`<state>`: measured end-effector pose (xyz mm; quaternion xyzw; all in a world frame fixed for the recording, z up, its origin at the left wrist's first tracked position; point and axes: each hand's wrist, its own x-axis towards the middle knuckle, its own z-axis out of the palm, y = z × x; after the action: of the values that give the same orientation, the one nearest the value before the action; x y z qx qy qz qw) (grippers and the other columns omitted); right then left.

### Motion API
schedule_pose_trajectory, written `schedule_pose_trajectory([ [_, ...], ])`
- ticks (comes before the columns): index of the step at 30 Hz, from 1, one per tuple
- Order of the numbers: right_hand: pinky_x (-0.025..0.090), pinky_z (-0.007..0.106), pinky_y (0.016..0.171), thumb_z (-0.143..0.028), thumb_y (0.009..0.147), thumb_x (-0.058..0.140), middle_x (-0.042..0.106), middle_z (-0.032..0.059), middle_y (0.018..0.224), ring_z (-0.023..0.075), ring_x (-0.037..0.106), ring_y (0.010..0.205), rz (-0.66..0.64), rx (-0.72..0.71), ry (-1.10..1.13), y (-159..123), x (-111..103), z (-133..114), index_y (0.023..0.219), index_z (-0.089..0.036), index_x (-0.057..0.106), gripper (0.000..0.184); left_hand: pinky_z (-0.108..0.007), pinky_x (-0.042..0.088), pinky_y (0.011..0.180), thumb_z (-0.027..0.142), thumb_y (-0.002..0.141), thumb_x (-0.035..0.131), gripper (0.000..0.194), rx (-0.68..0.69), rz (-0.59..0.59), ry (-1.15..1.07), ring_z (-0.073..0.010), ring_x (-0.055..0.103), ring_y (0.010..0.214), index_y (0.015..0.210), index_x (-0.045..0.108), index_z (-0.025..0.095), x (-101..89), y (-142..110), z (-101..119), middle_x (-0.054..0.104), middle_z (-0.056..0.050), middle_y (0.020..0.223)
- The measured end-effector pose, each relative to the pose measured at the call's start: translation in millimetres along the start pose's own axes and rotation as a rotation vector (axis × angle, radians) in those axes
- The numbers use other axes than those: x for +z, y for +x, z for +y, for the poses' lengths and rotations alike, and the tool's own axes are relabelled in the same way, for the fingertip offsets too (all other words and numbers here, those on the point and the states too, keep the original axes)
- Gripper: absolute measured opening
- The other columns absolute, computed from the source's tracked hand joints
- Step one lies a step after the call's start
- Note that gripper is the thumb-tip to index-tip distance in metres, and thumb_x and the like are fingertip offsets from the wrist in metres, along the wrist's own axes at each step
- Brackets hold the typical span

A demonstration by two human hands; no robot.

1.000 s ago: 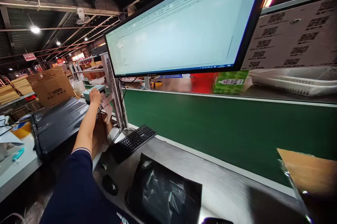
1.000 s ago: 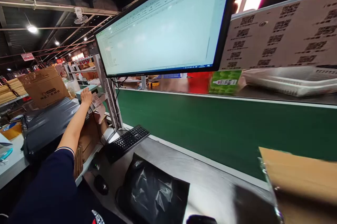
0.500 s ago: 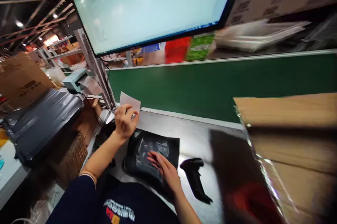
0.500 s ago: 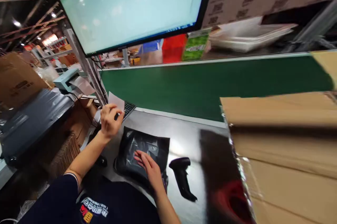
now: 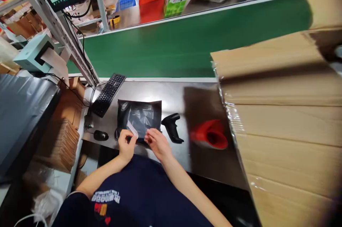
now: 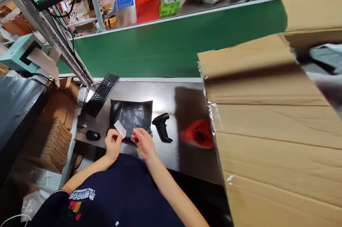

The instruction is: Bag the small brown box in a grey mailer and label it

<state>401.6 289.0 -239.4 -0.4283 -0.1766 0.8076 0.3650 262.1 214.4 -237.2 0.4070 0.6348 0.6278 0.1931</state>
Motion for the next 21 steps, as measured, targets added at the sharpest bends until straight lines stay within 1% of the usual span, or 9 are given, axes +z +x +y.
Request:
schedule_pose_trajectory([
  [2, 0.050, 0.021, 0.053, -0.051, 0.063, 0.099, 0.066, -0.0026, 0.066, 0.0100, 0.058, 0.058, -0.022, 0.085, -0.106, -7, 1, 5, 0.071, -0.021, 0.071, 0.042, -0.028, 0.052, 0.075, 0.037, 0.094, 0.072, 0.026, -0.024, 0.039, -0.068, -0.0146, 0.061, 0.077, 0.077, 0.060, 0.021, 3.9, 1, 3, 0.060, 0.000, 0.079],
  [4, 0.053, 0.023, 0.056, -0.060, 0.063, 0.097, 0.072, 0.0019, 0.075, 0.0132, 0.063, 0.066, -0.073, 0.245, -0.103, -12, 5, 13, 0.076, -0.020, 0.075, 0.047, -0.028, 0.052, 0.075, 0.040, 0.094, 0.073, 0.028, -0.040, 0.045, -0.121, -0.0145, 0.061, 0.077, 0.078, 0.061, 0.021, 8.6, 1, 4, 0.060, 0.000, 0.081],
  [6, 0.059, 0.028, 0.066, -0.062, 0.057, 0.098, 0.076, 0.0044, 0.083, 0.0181, 0.069, 0.077, -0.082, 0.285, -0.042, -11, 9, 20, 0.080, -0.022, 0.076, 0.051, -0.029, 0.053, 0.075, 0.043, 0.093, 0.074, 0.029, -0.057, 0.008, -0.146, -0.0152, 0.062, 0.079, 0.079, 0.062, 0.020, 12.3, -4, 4, 0.062, -0.001, 0.083],
  [8, 0.060, 0.032, 0.071, -0.061, 0.051, 0.100, 0.075, 0.0031, 0.082, 0.0202, 0.069, 0.081, -0.033, 0.183, -0.034, -2, 13, 23, 0.079, -0.024, 0.073, 0.053, -0.030, 0.054, 0.076, 0.043, 0.092, 0.076, 0.029, -0.087, -0.036, -0.144, -0.0162, 0.064, 0.082, 0.079, 0.064, 0.020, 12.9, -9, 1, 0.063, -0.003, 0.085],
  [11, 0.058, 0.035, 0.075, -0.059, 0.052, 0.097, 0.073, 0.0026, 0.080, 0.0218, 0.067, 0.083, 0.028, 0.020, -0.131, 23, 10, 15, 0.080, -0.024, 0.072, 0.052, -0.030, 0.056, 0.079, 0.040, 0.091, 0.075, 0.026, -0.149, -0.100, -0.117, -0.0160, 0.065, 0.084, 0.080, 0.066, 0.019, 5.9, -13, -7, 0.063, -0.003, 0.088],
  [13, 0.056, 0.039, 0.088, -0.060, 0.058, 0.092, 0.074, 0.0040, 0.087, 0.0246, 0.066, 0.092, 0.069, -0.128, -0.314, 45, 4, 4, 0.079, -0.023, 0.073, 0.047, -0.029, 0.056, 0.080, 0.038, 0.092, 0.072, 0.022, -0.193, -0.202, -0.068, -0.0162, 0.066, 0.087, 0.082, 0.069, 0.018, -4.5, -11, -17, 0.065, -0.004, 0.092],
  [16, 0.048, 0.049, 0.107, -0.058, 0.063, 0.084, 0.073, 0.0083, 0.096, 0.0332, 0.062, 0.112, 0.177, -0.318, -0.649, 81, -8, -9, 0.065, -0.024, 0.069, 0.038, -0.029, 0.056, 0.079, 0.036, 0.091, 0.071, 0.020, -0.262, -0.348, 0.051, -0.0189, 0.068, 0.094, 0.080, 0.072, 0.018, -27.2, -9, -37, 0.069, -0.007, 0.097],
  [19, 0.037, 0.061, 0.118, -0.049, 0.070, 0.080, 0.069, 0.0158, 0.129, 0.0430, 0.048, 0.134, 0.346, -0.321, -0.847, 106, -16, -5, 0.060, -0.023, 0.070, 0.030, -0.030, 0.057, 0.075, 0.037, 0.091, 0.069, 0.022, -0.321, -0.300, 0.156, -0.0195, 0.069, 0.090, 0.082, 0.073, 0.018, -54.0, -13, -63, 0.070, -0.008, 0.097],
  [21, 0.034, 0.065, 0.119, -0.042, 0.078, 0.074, 0.054, 0.0168, 0.155, 0.0459, 0.040, 0.144, 0.448, -0.311, -1.005, 114, -17, 4, 0.069, -0.021, 0.076, 0.023, -0.032, 0.059, 0.075, 0.036, 0.095, 0.064, 0.022, -0.306, -0.235, 0.239, -0.0198, 0.070, 0.087, 0.085, 0.073, 0.017, -67.7, -14, -75, 0.070, -0.009, 0.096],
])
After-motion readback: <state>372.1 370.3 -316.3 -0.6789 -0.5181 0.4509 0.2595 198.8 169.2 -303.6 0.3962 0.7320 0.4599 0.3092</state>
